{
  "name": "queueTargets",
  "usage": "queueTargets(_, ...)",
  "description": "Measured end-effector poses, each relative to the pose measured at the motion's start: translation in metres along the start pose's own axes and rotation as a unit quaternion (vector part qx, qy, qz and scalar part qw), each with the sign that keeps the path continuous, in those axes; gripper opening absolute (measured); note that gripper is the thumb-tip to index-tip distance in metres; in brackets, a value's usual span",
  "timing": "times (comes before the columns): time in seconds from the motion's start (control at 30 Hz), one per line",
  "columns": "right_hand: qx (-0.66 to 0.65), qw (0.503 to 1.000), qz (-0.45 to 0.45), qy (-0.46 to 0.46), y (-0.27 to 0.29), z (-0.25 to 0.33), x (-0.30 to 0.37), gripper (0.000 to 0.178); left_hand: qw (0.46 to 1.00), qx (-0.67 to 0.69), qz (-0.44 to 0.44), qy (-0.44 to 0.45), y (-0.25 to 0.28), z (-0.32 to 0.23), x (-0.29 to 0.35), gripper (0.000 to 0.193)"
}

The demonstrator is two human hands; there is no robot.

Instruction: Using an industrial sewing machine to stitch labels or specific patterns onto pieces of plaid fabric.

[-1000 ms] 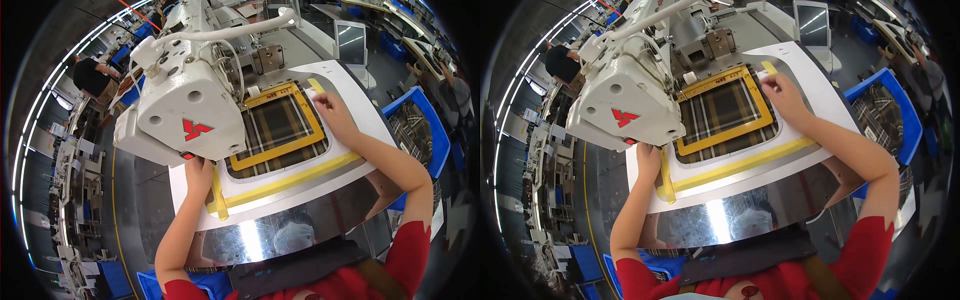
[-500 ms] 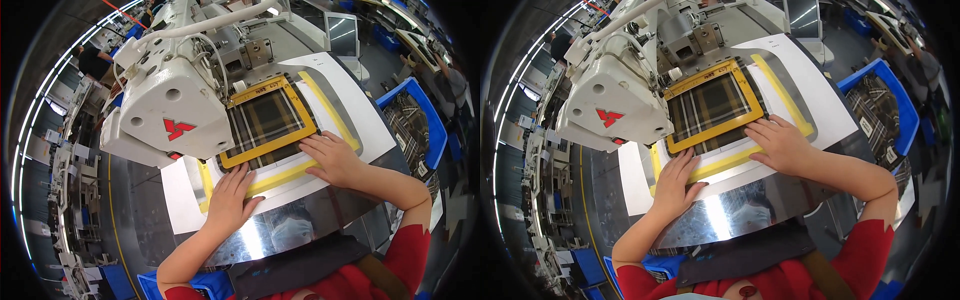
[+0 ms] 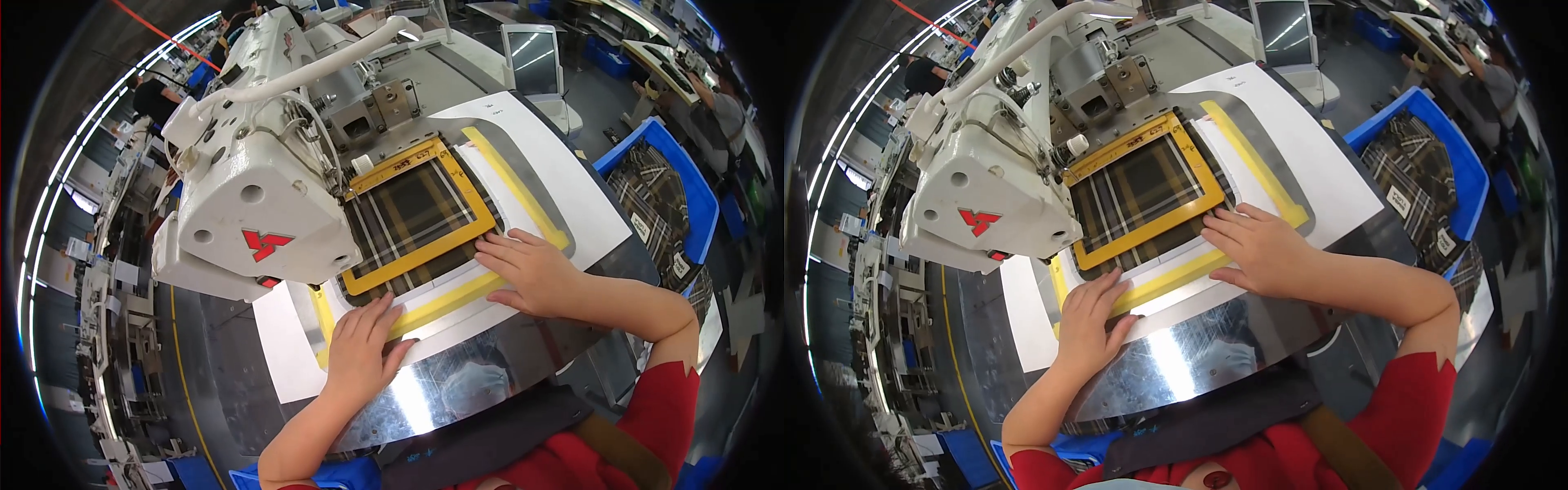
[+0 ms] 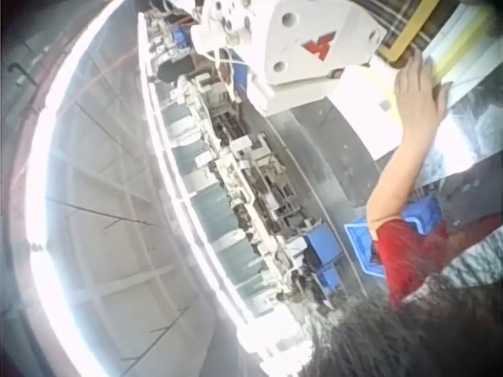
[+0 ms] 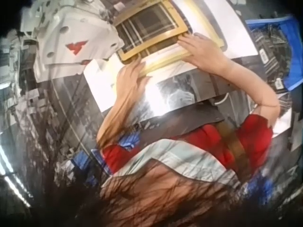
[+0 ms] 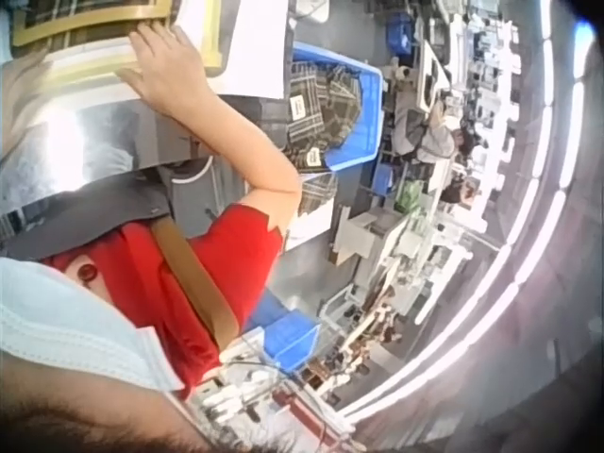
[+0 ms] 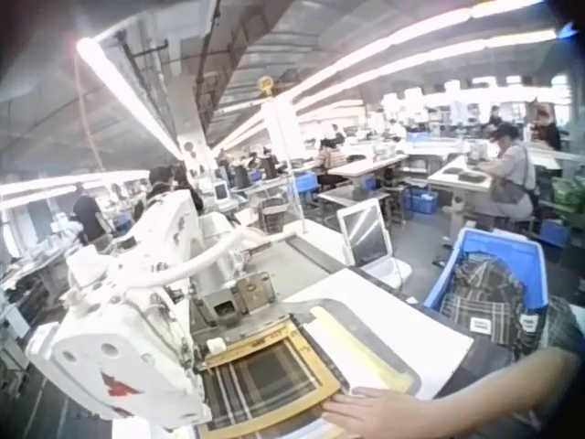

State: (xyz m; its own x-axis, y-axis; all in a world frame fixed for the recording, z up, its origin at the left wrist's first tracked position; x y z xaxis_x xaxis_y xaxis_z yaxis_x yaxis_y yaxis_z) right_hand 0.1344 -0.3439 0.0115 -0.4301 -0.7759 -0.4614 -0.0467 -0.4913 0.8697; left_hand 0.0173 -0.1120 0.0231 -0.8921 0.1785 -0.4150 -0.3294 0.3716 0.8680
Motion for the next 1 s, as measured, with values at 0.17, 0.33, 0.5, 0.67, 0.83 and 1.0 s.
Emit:
queueTargets(0.17,0.044,0.999,0.013,0.017,0.005,0.003,-0.001,0.054,0.999,-0.014,-0.036,-0.016,-0.001,-0.001,-0.001,0.047)
queueTargets(0.33,0.048,0.998,0.003,0.031,0.002,0.005,-0.002,0.054,0.998,-0.02,-0.052,-0.019,0.002,-0.001,0.0,0.046)
queueTargets(0.5,0.038,0.998,-0.017,0.038,0.002,0.007,-0.002,0.052,0.998,-0.044,-0.049,-0.017,0.002,-0.001,0.001,0.044)
queueTargets(0.67,0.024,0.999,-0.022,0.021,-0.002,0.004,0.002,0.055,0.998,-0.048,-0.046,-0.02,0.001,-0.002,0.0,0.044)
queueTargets(0.83,0.057,0.995,-0.063,0.051,-0.005,0.002,0.005,0.052,0.998,-0.066,-0.019,-0.014,-0.005,-0.002,-0.004,0.044)
queueTargets(1.0,-0.011,0.998,-0.051,-0.046,0.021,-0.01,-0.006,0.035,0.996,-0.088,-0.018,0.004,0.002,0.003,0.005,0.04)
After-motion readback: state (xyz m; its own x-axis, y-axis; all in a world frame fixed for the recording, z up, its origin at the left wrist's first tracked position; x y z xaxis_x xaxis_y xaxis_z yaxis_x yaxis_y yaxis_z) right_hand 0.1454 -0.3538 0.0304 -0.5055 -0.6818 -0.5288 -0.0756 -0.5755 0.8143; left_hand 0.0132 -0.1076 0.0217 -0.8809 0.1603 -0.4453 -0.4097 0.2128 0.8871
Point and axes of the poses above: each hand's wrist, its own x-axis away from the middle knuckle, its own y-axis out of the back of the hand, z = x × y, the point moved 4 cm from there along -x, towards the middle knuckle, and after that the axes turned 11 degrees about -z, right-handed, at the moved point
